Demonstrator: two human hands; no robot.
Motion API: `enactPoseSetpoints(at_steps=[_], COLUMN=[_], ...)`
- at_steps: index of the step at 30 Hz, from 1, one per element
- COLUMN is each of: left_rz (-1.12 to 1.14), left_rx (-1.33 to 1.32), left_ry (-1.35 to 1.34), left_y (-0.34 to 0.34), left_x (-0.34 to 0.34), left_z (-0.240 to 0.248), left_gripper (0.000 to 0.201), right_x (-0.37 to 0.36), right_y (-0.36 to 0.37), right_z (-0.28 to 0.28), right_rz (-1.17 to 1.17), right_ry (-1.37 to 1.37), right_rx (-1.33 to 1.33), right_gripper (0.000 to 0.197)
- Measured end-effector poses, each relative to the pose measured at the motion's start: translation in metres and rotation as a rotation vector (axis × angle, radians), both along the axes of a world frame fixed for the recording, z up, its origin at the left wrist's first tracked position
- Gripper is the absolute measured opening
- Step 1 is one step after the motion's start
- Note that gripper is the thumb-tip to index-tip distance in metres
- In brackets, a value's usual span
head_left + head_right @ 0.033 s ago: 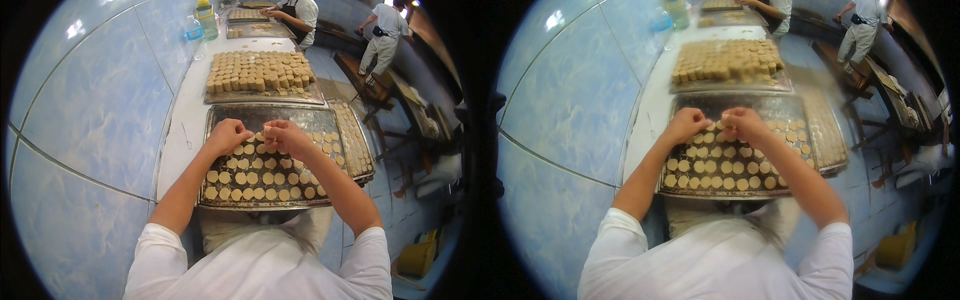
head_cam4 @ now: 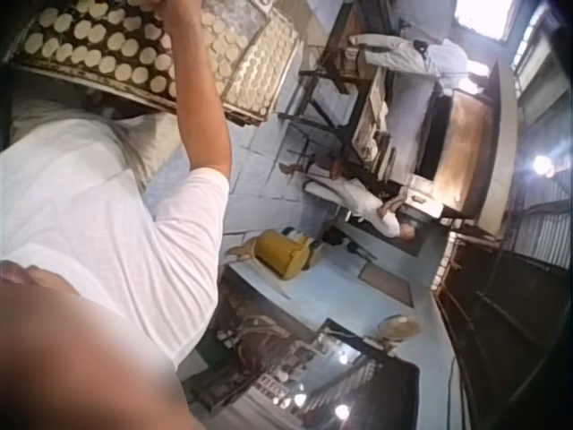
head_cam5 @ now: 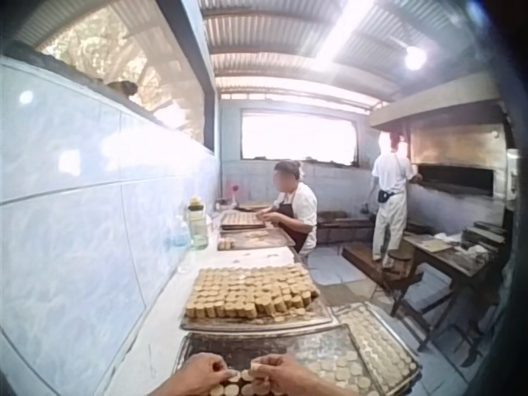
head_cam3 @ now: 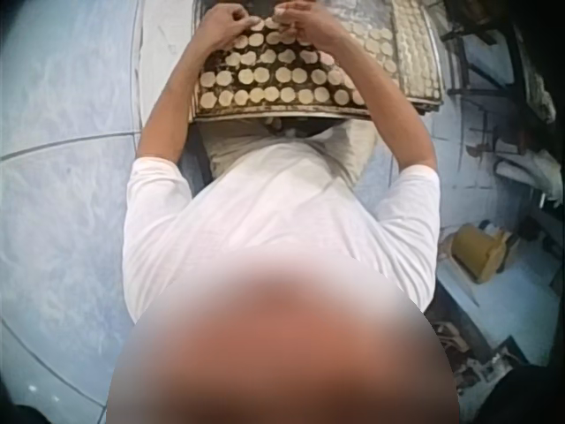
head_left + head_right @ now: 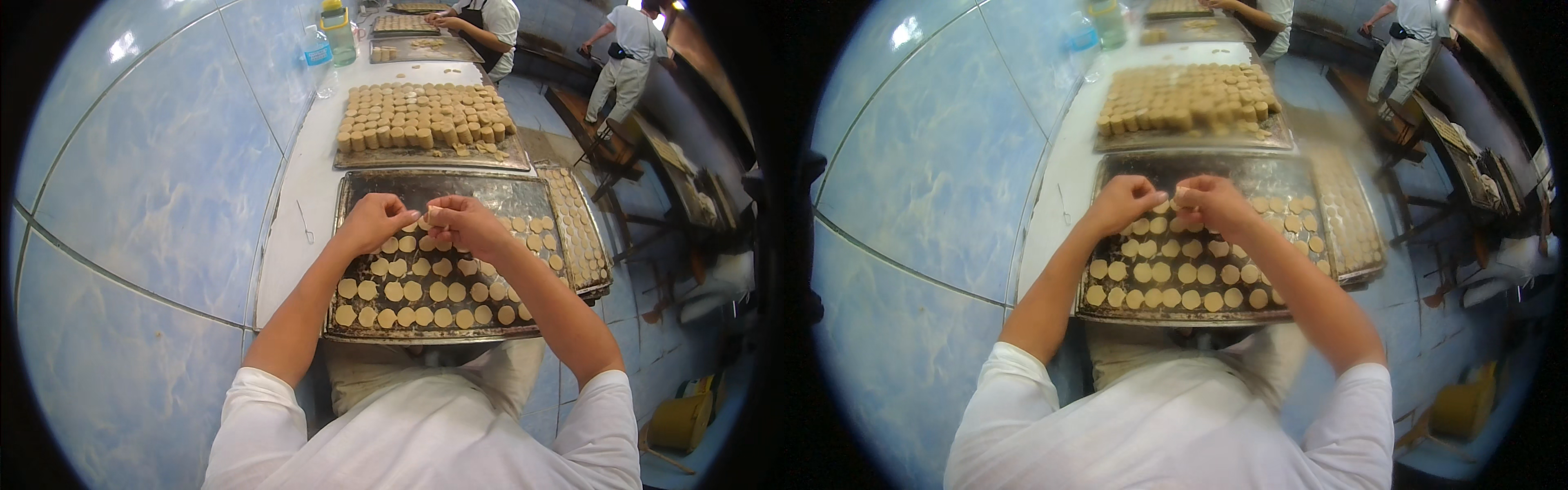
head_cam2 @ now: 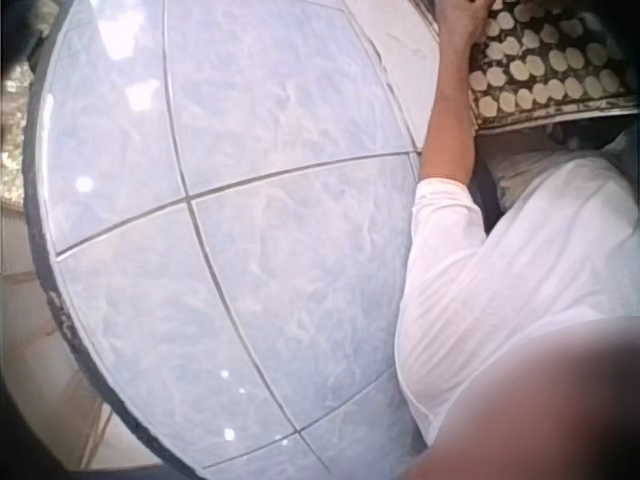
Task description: The person arranges small round cookies onto a metal baking tray, picking them from a larger tray of dough and placing them in neat rows. The person continues filling the tray and then moves it aside to begin on a new tray.
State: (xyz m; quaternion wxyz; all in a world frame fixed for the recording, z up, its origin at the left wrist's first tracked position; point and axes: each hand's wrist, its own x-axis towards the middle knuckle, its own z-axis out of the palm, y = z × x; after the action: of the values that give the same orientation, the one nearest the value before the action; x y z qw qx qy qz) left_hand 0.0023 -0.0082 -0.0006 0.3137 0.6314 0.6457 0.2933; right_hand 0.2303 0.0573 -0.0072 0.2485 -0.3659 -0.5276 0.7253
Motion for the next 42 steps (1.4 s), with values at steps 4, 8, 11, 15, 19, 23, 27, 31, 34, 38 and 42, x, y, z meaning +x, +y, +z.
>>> enactPoseSetpoints(at_steps=[4, 8, 11, 15, 19, 23, 27, 31, 34, 38, 42], left_rz=[-0.081, 0.027, 0.026, -0.021, 0.058, 0.1, 0.058, 0.146, 0.157, 0.061, 0.119], left_rx=[0.06, 0.005, 0.067, 0.125, 0.004, 0.001, 0.034, -0.045, 0.024, 0.077, 0.002], left_ry=[-0.207, 0.179, 0.07, -0.19, 0.014, 0.02, -0.175, 0.123, 0.036, -0.227, -0.019], left_y=[-0.001, 0.0, -0.005, -0.013, -0.015, -0.024, -0.026, -0.026, -0.027, -0.015, 0.003], left_x=[-0.005, -0.021, -0.021, -0.02, -0.037, -0.043, -0.049, -0.066, -0.068, -0.068, -0.075], left_z=[0.001, 0.005, 0.003, 0.004, 0.012, 0.01, 0.006, 0.004, -0.002, -0.005, 0.002], left_gripper=[0.033, 0.031, 0.029, 0.029, 0.03, 0.029, 0.029, 0.029, 0.029, 0.033, 0.033], right_x=[-0.016, -0.025, -0.029, -0.038, -0.045, -0.058, -0.073, -0.078, -0.082, -0.085, -0.083], right_y=[-0.003, 0.004, 0.002, -0.003, -0.002, -0.006, -0.007, -0.003, -0.005, -0.006, 0.01], right_z=[-0.004, -0.003, -0.004, -0.005, -0.001, -0.003, -0.005, -0.004, -0.003, 0.0, 0.003], right_rz=[0.052, 0.015, 0.019, 0.073, 0.044, 0.041, 0.1, 0.06, 0.09, 0.101, 0.109], right_ry=[0.0, 0.008, 0.015, 0.018, -0.059, -0.011, 0.035, 0.007, 0.027, 0.043, 0.023], right_rx=[0.023, -0.048, -0.004, 0.009, -0.002, 0.046, -0.01, -0.048, 0.002, 0.04, 0.022], right_gripper=[0.036, 0.038, 0.037, 0.036, 0.034, 0.031, 0.033, 0.037, 0.038, 0.038, 0.035])
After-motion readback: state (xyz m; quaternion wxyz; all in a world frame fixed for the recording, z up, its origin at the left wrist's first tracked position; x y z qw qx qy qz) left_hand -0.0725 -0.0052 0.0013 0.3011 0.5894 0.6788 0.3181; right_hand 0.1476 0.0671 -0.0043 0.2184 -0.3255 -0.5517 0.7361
